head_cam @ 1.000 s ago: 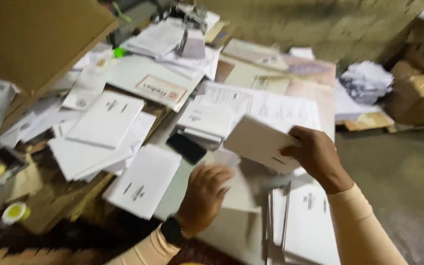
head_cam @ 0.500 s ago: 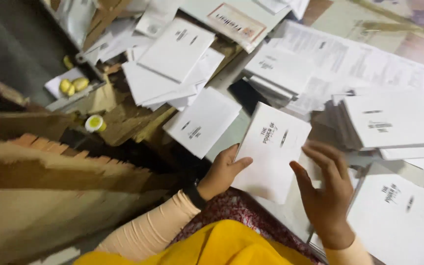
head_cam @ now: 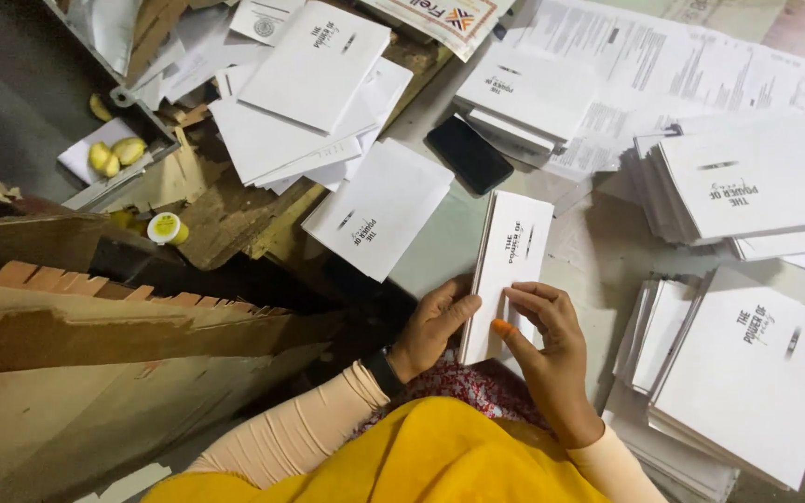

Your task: Inspecting and stacking printed booklets on a workbench in a print shop.

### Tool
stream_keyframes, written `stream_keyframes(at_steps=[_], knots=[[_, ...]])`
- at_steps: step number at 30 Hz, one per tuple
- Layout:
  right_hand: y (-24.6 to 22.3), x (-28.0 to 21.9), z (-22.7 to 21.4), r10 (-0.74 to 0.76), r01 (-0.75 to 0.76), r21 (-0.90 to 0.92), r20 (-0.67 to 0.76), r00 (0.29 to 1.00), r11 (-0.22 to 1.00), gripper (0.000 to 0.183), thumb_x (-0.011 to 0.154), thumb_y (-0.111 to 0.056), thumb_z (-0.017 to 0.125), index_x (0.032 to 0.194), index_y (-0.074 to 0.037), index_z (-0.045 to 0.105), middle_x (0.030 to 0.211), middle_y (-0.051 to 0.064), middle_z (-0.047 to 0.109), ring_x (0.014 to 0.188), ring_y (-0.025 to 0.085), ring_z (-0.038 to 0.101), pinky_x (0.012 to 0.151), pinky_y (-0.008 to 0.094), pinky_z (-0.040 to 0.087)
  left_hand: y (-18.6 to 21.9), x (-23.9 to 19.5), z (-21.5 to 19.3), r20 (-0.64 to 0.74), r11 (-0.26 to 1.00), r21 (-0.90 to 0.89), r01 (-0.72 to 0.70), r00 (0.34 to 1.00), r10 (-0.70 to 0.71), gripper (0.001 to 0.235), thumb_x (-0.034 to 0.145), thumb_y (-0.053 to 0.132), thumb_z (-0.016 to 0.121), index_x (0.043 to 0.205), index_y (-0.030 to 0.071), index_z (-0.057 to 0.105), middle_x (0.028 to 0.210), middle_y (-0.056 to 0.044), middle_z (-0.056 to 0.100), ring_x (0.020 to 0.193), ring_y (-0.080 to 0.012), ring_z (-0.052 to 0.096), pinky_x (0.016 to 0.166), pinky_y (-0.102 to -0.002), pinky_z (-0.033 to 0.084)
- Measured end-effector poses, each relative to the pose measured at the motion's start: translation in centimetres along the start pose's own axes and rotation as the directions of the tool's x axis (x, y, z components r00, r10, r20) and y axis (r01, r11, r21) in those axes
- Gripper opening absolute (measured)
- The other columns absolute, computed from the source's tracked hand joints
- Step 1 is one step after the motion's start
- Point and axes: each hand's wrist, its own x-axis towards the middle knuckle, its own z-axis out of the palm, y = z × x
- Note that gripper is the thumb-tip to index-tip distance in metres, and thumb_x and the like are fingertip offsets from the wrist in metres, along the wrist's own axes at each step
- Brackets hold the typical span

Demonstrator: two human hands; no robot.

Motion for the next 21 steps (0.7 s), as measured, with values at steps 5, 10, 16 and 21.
stream_keyframes(at_steps=[5,10,16,21], knots=[[-0.3,-0.2,0.1,0.004,-0.004,0.061,-0.004,1.000,0.998,0.032,0.082,-0.006,0.070,0.113,-0.005,0.064,0.117,0.010,0.055,0.116,0.022,0.058,0.105,0.035,0.052,-0.4,-0.2,-0.5,0.033,0.999,-0.008,0.033,0.999,-0.033,0.046,0.096,0.037,0.053,0.127,0.003,0.055,0.125,-0.013,0.062,0.115,-0.0209,0.060,0.099,-0.033,0.049],[-0.5,-0.1,0.0,0.041,-0.041,0.104,-0.003,0.999,0.994,0.032,0.081,-0.004,0.070,0.112,-0.005,0.065,0.117,0.009,0.056,0.116,0.021,0.058,0.106,0.036,0.051,-0.7,-0.2,-0.5,0.006,0.997,0.050,0.062,0.998,-0.063,0.039,0.096,0.040,0.053,0.113,0.005,0.060,0.109,-0.007,0.067,0.098,-0.0145,0.063,0.086,-0.028,0.053],[-0.7,-0.3,0.0,0.039,-0.038,0.099,-0.001,0.999,0.994,0.032,0.082,-0.001,0.067,0.113,-0.008,0.065,0.117,0.009,0.051,0.119,0.020,0.054,0.108,0.035,0.049,-0.4,-0.2,-0.2,0.042,0.999,0.030,0.033,0.999,-0.034,0.044,0.096,0.038,0.054,0.123,0.003,0.057,0.118,-0.010,0.064,0.109,-0.0176,0.060,0.094,-0.030,0.051],[-2.1,-0.2,0.0,0.072,-0.074,0.125,0.019,0.997,0.989,0.033,0.081,-0.015,0.069,0.112,-0.008,0.062,0.120,0.010,0.049,0.122,0.022,0.053,0.110,0.038,0.046,-0.7,-0.2,-0.4,0.071,0.999,0.010,0.049,0.996,-0.049,0.046,0.095,0.038,0.055,0.124,0.003,0.057,0.116,-0.009,0.064,0.104,-0.0162,0.061,0.088,-0.029,0.052]])
